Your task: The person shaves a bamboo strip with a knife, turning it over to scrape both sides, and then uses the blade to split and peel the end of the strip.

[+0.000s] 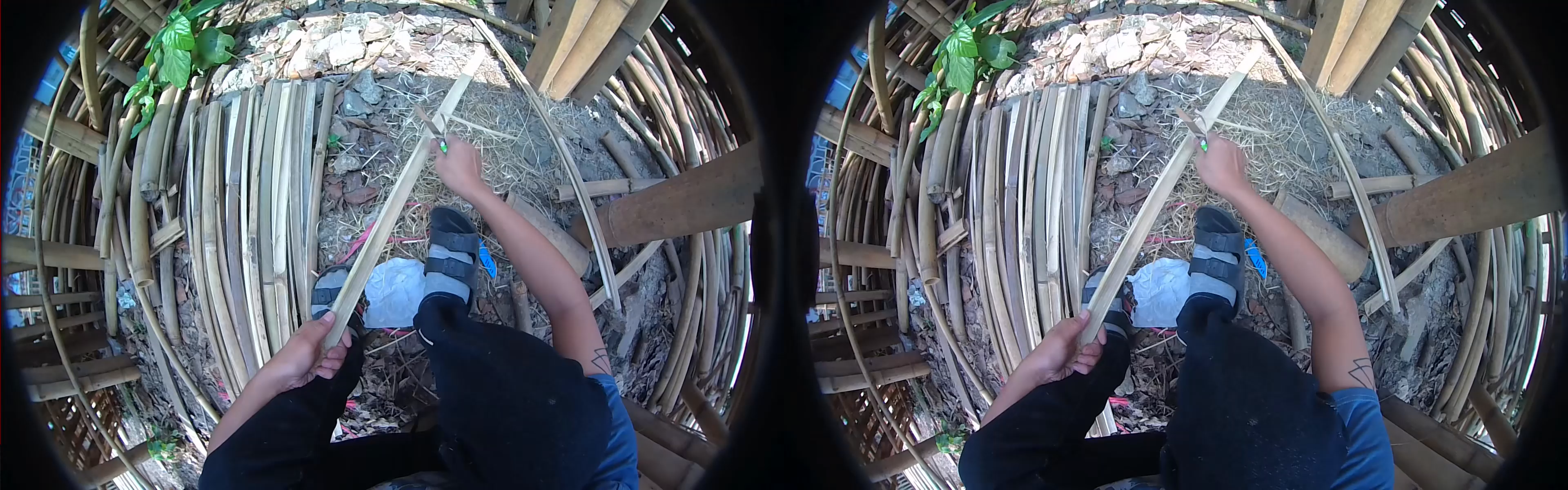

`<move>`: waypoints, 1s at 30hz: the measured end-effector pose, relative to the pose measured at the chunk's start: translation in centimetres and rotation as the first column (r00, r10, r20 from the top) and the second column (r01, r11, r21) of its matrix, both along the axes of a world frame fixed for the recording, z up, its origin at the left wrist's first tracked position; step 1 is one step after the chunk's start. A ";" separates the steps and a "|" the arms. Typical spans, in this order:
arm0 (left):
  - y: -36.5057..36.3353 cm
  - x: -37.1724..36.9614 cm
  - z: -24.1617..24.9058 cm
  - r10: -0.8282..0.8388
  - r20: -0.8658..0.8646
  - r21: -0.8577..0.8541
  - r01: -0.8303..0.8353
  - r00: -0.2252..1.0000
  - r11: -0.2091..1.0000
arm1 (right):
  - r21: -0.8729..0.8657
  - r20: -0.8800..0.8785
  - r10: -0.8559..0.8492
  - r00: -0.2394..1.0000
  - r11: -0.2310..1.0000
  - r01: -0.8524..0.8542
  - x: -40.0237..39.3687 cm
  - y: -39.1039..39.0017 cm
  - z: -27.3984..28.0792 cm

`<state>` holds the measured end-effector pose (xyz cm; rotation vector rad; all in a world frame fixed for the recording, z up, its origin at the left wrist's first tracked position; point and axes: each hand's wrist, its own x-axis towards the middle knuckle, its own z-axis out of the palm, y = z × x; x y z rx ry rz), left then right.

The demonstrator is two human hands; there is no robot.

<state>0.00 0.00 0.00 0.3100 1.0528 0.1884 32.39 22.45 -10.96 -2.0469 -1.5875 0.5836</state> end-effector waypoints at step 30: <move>0.0 0.1 0.6 -0.057 -0.089 0.038 0.061 0.994 0.997 | 0.064 0.341 0.272 0.900 0.948 -0.311 1.2 -0.5 0.9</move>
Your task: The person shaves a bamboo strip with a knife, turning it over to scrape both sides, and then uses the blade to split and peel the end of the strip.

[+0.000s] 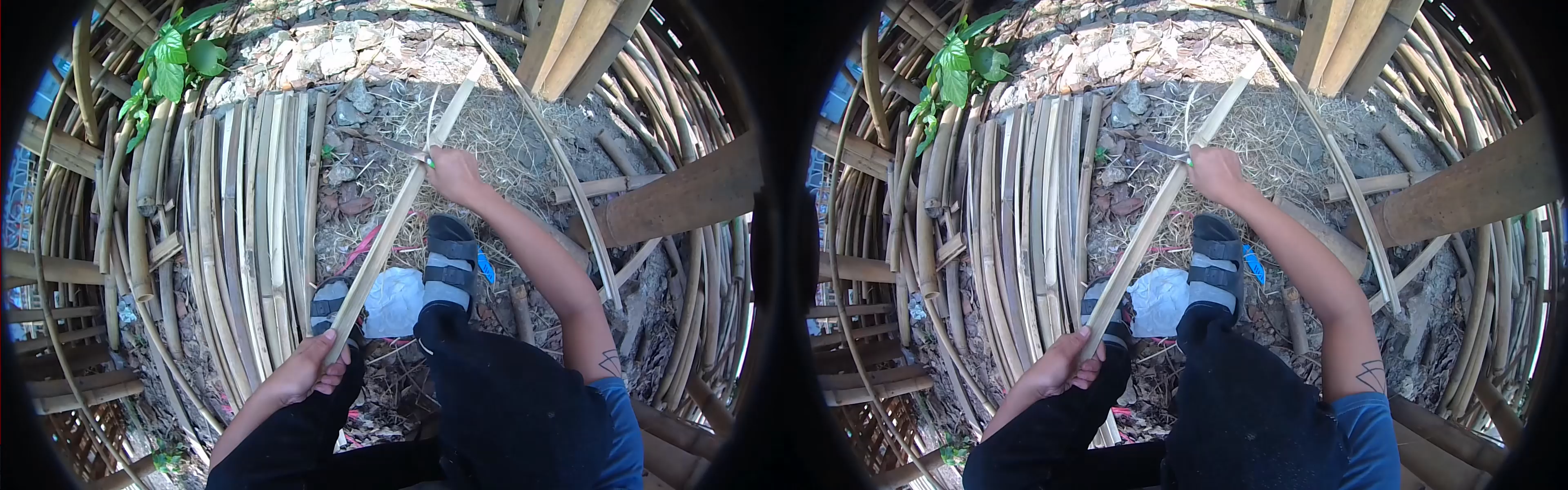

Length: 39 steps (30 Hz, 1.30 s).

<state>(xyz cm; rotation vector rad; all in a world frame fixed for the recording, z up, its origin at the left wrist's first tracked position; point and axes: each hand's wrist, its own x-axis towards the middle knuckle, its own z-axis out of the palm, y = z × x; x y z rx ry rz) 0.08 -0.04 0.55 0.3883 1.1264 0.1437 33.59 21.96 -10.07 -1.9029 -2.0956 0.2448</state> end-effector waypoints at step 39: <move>-0.4 -0.9 -0.1 -0.023 -0.101 0.149 0.038 0.995 0.988 | -0.715 -0.631 -0.767 0.112 0.632 0.299 7.2 -0.7 0.0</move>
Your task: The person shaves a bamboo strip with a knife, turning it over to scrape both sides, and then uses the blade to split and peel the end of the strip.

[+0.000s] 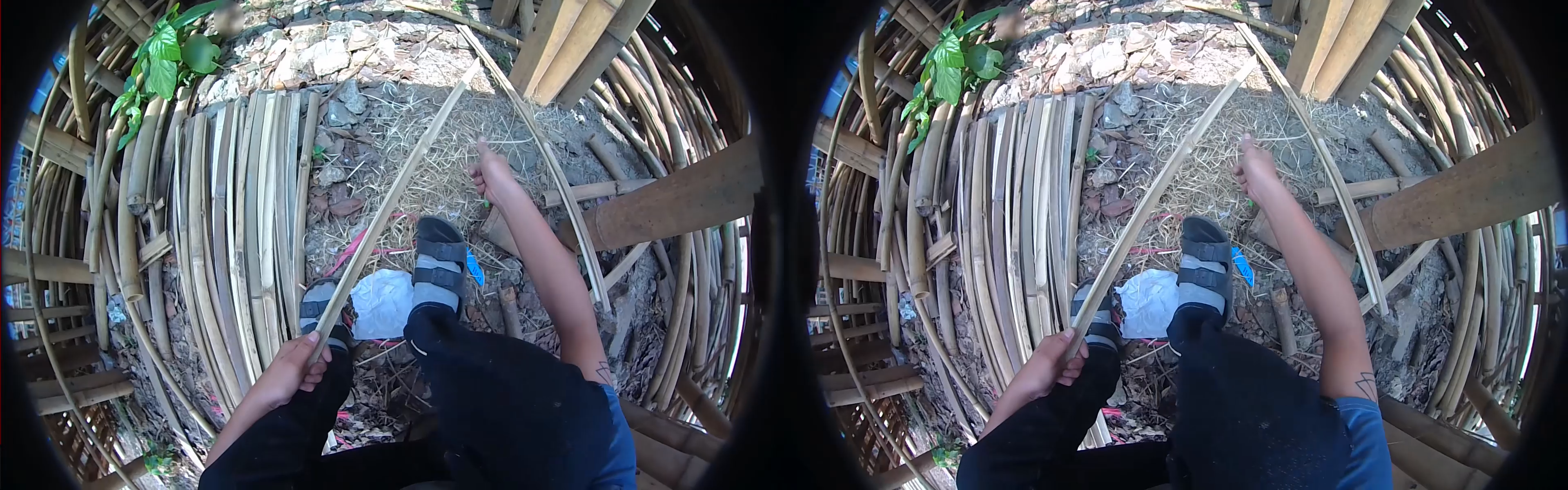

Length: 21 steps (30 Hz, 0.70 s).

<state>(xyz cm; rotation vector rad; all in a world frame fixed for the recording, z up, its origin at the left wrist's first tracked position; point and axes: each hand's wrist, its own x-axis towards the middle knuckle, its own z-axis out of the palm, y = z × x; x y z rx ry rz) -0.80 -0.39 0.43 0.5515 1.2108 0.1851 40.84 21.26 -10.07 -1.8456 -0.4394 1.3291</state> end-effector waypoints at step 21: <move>0.0 0.8 -2.4 -0.025 -0.315 0.441 0.170 0.949 0.881 | 0.289 -0.604 0.784 0.145 0.385 -0.877 -18.4 -14.7 3.6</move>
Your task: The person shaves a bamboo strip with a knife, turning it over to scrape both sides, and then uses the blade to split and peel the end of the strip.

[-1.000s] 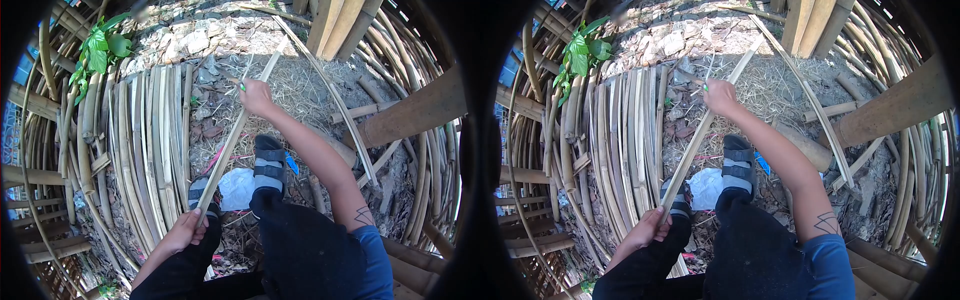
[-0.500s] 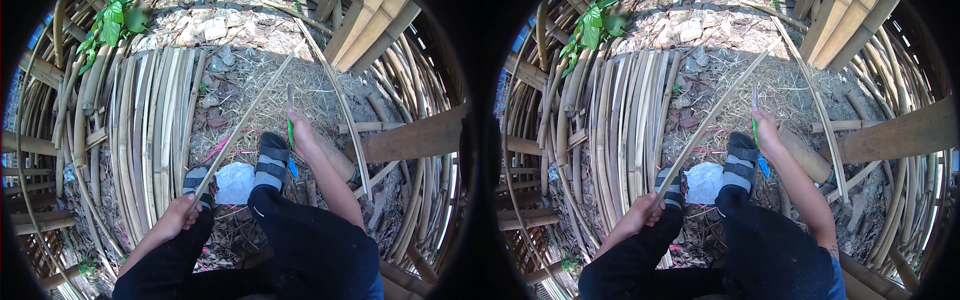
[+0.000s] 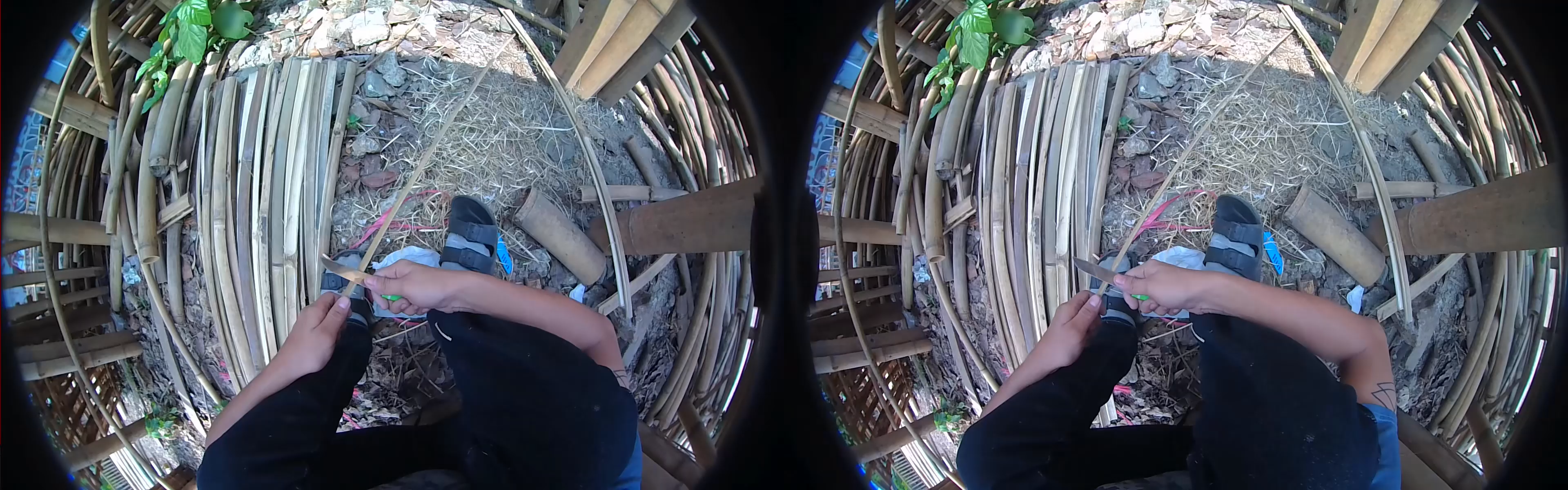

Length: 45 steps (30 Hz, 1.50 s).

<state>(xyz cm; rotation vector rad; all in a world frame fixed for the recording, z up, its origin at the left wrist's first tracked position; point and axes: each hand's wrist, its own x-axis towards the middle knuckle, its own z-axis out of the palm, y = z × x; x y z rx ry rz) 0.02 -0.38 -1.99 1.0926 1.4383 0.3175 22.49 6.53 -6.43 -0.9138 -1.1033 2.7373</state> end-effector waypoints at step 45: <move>0.2 0.7 1.3 -0.142 -0.287 0.156 0.193 0.947 0.969 | -0.014 0.189 -0.052 0.981 0.998 0.056 1.7 1.6 0.7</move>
